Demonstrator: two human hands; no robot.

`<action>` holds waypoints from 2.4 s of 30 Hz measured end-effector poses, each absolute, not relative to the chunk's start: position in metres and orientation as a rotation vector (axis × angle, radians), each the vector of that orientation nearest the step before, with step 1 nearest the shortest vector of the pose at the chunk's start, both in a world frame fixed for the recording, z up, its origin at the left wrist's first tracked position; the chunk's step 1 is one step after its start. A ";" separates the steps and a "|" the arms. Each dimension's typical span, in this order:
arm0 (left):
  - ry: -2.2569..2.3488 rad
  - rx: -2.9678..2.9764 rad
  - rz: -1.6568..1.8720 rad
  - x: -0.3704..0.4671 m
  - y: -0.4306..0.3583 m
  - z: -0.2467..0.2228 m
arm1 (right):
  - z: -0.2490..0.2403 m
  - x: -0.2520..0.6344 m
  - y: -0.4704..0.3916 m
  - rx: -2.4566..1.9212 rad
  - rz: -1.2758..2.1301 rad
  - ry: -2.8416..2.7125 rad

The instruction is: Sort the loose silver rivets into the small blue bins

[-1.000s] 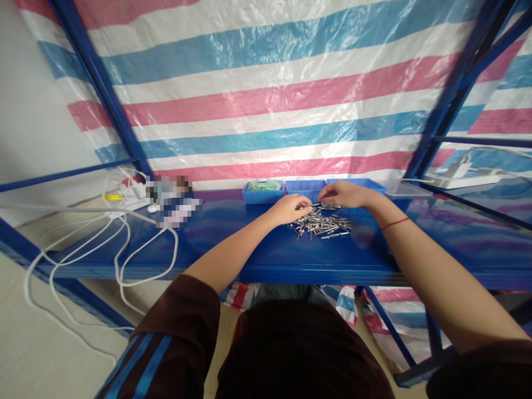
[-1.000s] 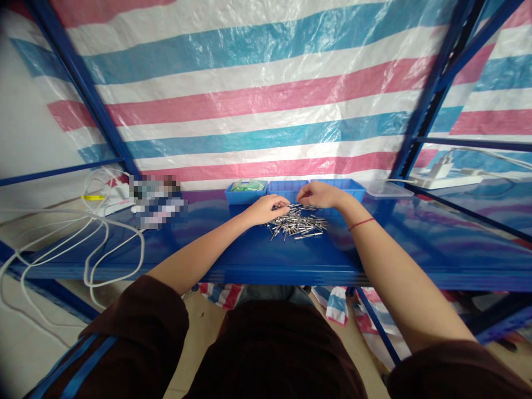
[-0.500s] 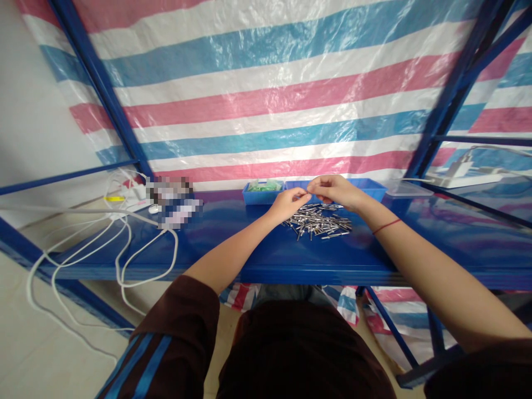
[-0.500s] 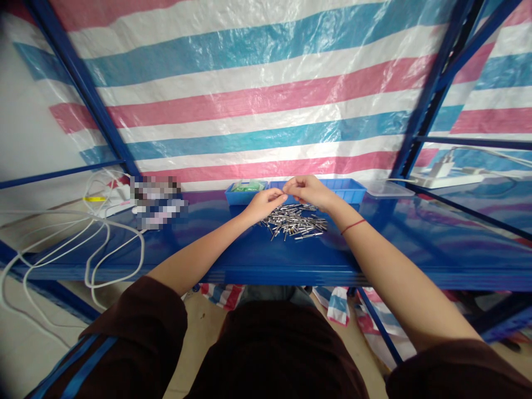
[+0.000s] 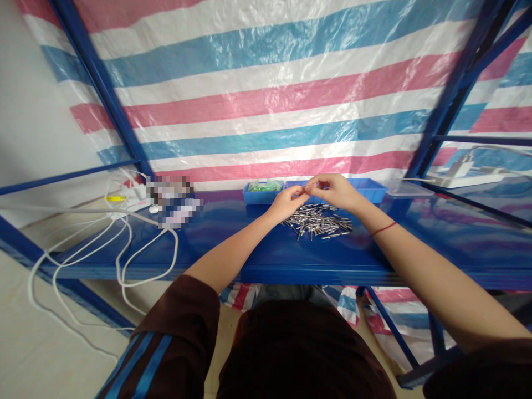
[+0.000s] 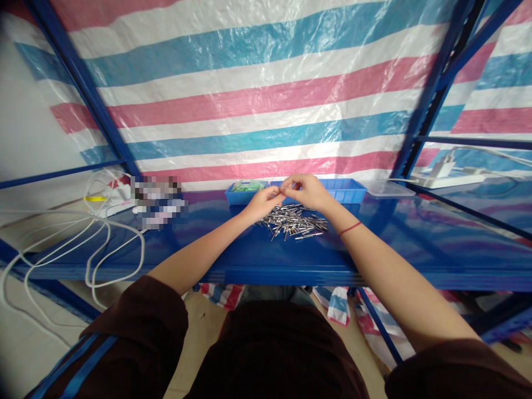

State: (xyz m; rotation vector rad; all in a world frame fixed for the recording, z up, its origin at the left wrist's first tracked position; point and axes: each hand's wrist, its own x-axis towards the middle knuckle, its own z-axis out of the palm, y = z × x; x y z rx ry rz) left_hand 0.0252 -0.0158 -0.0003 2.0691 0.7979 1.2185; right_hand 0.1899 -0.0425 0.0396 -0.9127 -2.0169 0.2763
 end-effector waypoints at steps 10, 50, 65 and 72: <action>0.814 2.055 1.253 0.025 -0.015 0.001 | 0.043 0.193 -0.044 -0.894 0.238 -2.035; 0.972 2.748 0.809 0.010 -0.025 0.009 | 0.058 0.250 -0.042 -1.478 0.673 -2.659; 1.231 2.768 0.736 -0.006 -0.011 0.014 | 0.045 0.221 -0.037 -1.256 0.408 -2.471; 1.046 2.812 0.655 -0.004 -0.011 0.012 | 0.035 0.209 -0.033 -1.333 0.316 -2.589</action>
